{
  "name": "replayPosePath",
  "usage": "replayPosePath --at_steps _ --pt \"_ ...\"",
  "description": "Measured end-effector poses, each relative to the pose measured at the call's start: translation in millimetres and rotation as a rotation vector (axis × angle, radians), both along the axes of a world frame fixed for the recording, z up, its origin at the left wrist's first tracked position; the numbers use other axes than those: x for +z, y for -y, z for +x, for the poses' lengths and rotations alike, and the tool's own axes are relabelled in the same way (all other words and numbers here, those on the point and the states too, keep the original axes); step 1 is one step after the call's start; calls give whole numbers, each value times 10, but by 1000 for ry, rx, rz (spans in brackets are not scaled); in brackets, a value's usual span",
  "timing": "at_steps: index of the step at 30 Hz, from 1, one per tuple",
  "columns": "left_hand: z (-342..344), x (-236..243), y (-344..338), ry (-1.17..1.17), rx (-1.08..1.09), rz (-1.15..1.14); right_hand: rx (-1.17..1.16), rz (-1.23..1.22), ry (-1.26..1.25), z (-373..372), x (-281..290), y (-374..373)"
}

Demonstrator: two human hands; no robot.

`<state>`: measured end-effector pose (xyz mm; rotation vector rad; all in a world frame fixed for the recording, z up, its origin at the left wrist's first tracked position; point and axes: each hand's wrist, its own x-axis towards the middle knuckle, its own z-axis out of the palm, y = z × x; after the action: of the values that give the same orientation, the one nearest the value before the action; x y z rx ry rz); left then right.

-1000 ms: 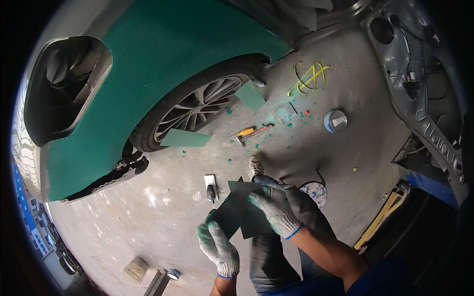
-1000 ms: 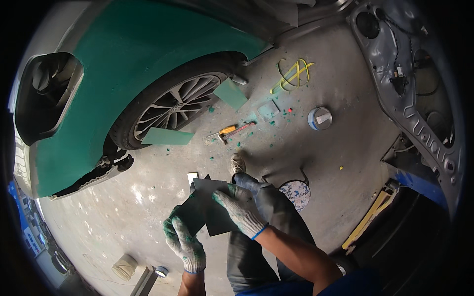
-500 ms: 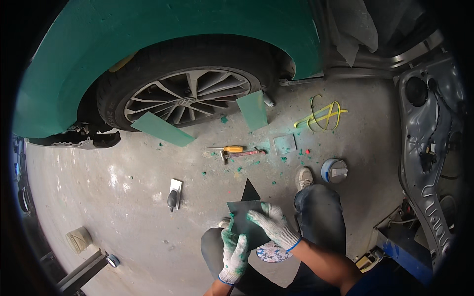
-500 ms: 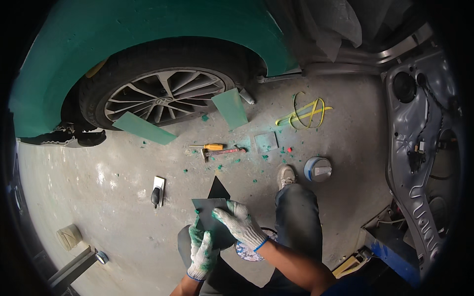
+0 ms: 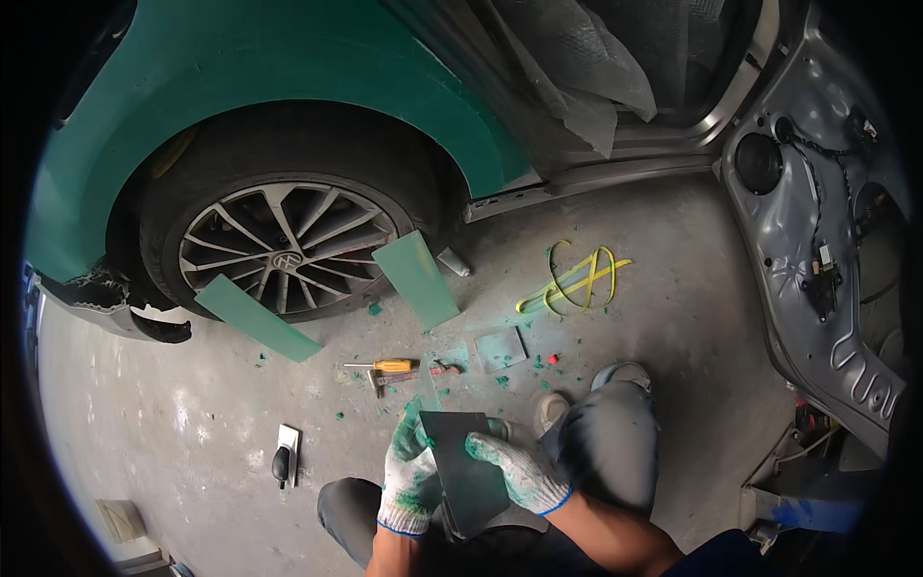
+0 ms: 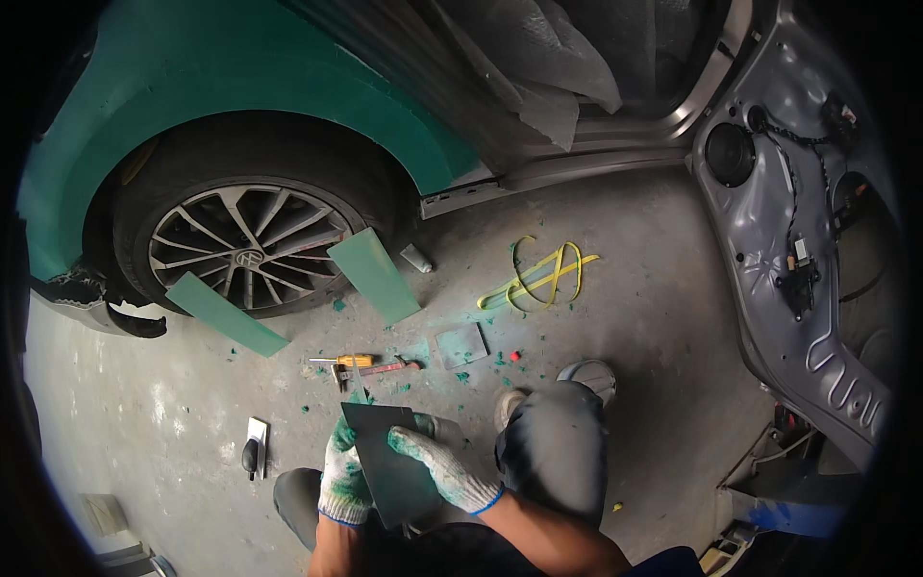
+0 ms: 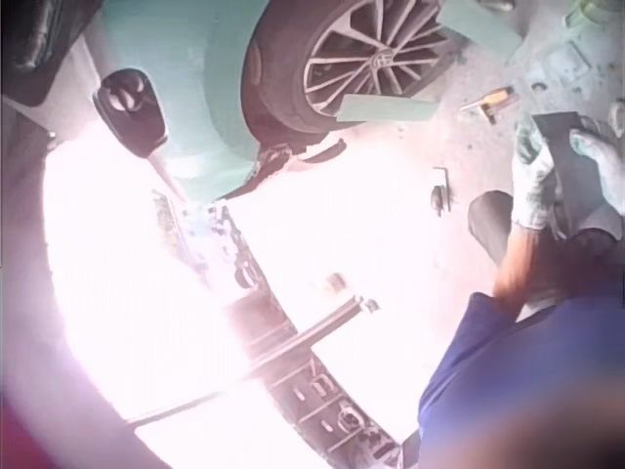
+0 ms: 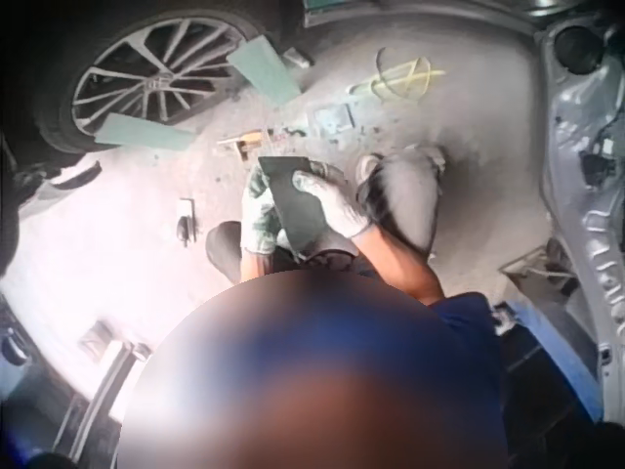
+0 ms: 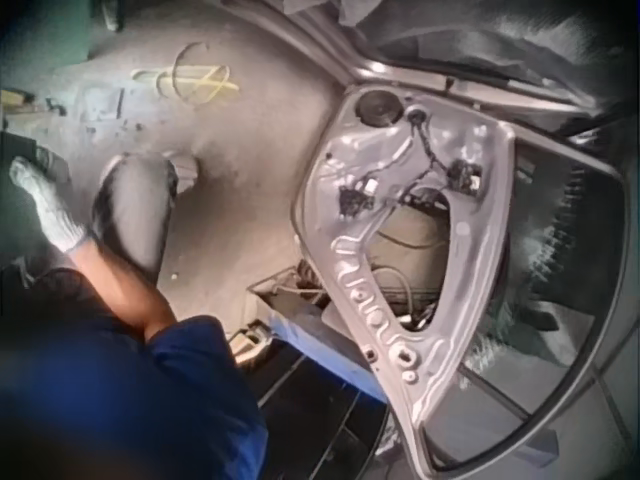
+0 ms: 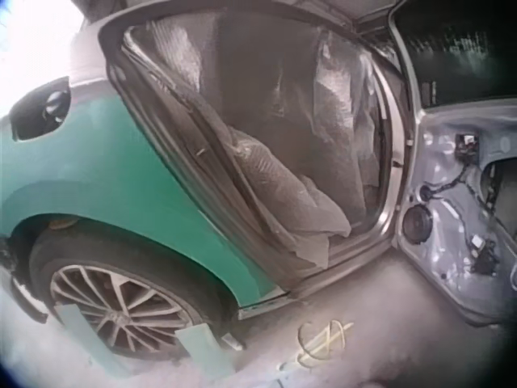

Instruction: The person applies green body filler to the rear quarter panel and door jamb of a silver car using a spreader and a mixing board. They repeatedly scoop filler, spread it over the surface, and smooth the edges to prepare the panel for further repair.

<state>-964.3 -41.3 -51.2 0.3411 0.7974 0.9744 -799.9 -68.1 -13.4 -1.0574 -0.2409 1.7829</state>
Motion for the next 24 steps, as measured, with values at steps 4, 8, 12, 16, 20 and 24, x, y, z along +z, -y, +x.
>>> replayPosePath --at_steps 4,8,12,16,20,24 --pt "250 297 163 -164 242 40 -404 -6 33 286 134 186" --pt "352 813 359 -336 300 151 -493 220 219 467 439 402" --pt "489 998 619 -583 333 270 -420 253 555 423 549 675" --pt "501 1190 860 -732 321 517 -397 282 612 171 575 769" --pt "299 1424 987 -1056 131 572 -348 377 516 -43 699 739" --pt "6 1408 839 -1178 -154 717 -287 505 738 -171 619 556"
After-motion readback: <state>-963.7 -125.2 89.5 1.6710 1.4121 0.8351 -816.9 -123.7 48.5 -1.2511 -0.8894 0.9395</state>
